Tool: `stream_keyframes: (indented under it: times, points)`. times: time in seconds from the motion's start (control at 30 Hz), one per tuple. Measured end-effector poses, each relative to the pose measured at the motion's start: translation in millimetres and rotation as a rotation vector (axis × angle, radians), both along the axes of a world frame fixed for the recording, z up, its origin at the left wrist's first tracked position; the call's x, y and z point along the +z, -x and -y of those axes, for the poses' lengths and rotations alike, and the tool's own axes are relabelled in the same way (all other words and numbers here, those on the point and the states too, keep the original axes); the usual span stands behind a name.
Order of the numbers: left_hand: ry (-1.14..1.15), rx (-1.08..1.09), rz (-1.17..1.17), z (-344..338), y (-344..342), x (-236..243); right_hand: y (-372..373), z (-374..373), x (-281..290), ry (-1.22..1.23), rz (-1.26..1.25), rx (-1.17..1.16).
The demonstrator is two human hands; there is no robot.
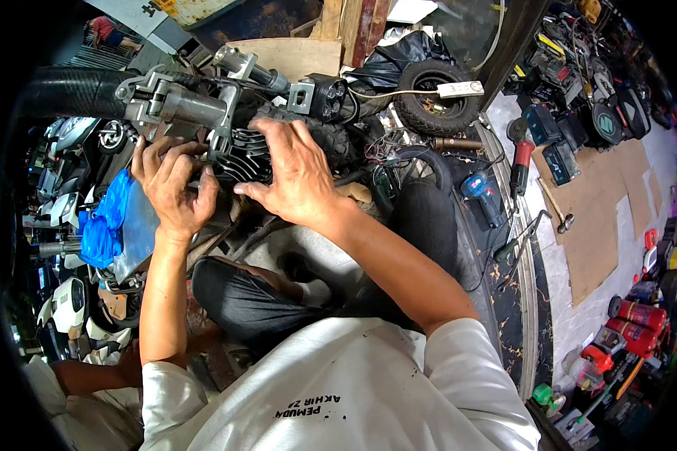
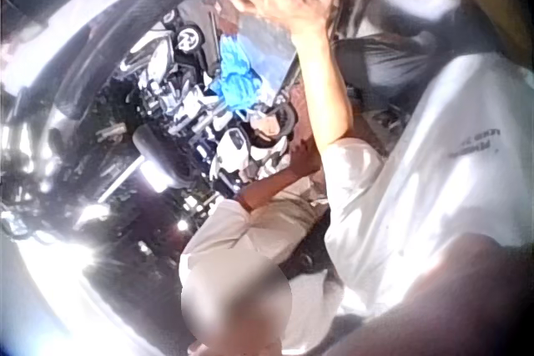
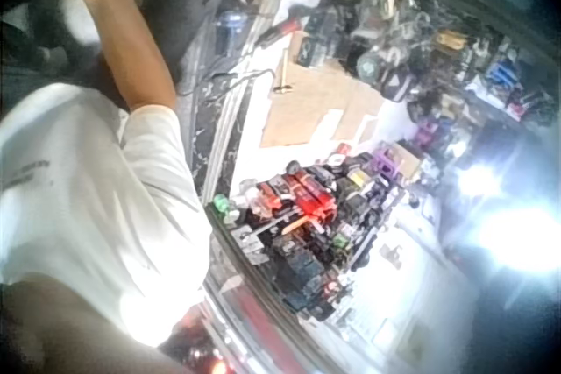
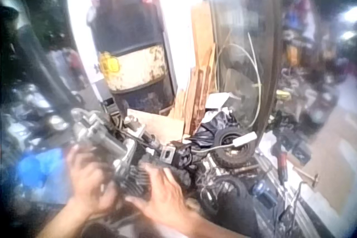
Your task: The person sits on the floor of a workshop and uses a power drill to remove bolts from a scooter engine. They then remove the engine casing and handle the internal components, including the cylinder head, before placing the casing on the floor.
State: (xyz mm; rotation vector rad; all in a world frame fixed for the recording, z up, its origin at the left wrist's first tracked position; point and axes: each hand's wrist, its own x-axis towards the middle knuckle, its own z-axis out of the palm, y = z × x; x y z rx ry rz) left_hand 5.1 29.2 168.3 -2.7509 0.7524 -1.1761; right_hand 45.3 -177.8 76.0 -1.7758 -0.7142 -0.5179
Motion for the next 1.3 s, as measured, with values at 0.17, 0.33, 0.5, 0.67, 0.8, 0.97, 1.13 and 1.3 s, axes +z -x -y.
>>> stream_keyframes:
  times: [0.17, 0.33, 0.5, 0.67, 0.8, 0.97, 1.13, 1.3]
  points:
    - [0.005, 0.01, 0.062, -3.7, -6.0, -8.0, 0.4, -4.4, -8.1, 0.004, 0.015, -0.001]
    - [-0.008, 0.026, 0.057, -1.1, -4.2, -6.1, 1.2, -5.2, -7.8, 0.017, 0.018, 0.003]
    - [-0.007, 0.013, 0.046, -2.0, -4.2, -5.9, 0.7, -4.8, -8.0, 0.024, 0.019, 0.005]
    - [-0.008, 0.01, 0.046, -2.6, -4.1, -5.7, -0.1, -5.0, -9.1, 0.024, 0.028, 0.002]
    - [-0.008, 0.013, 0.049, -2.3, -4.7, -6.4, -2.0, -3.7, -9.2, 0.018, 0.037, 0.013]
    - [-0.003, 0.012, 0.055, -1.9, -5.0, -6.8, -4.8, -3.8, -10.7, 0.002, 0.032, 0.043]
    - [-0.001, 0.01, 0.048, -2.2, -4.8, -6.6, -4.5, -4.2, -11.3, -0.006, 0.025, 0.046]
    - [0.004, 0.025, 0.041, 0.9, -3.6, -5.3, -4.3, -4.6, -11.6, -0.015, 0.024, 0.041]
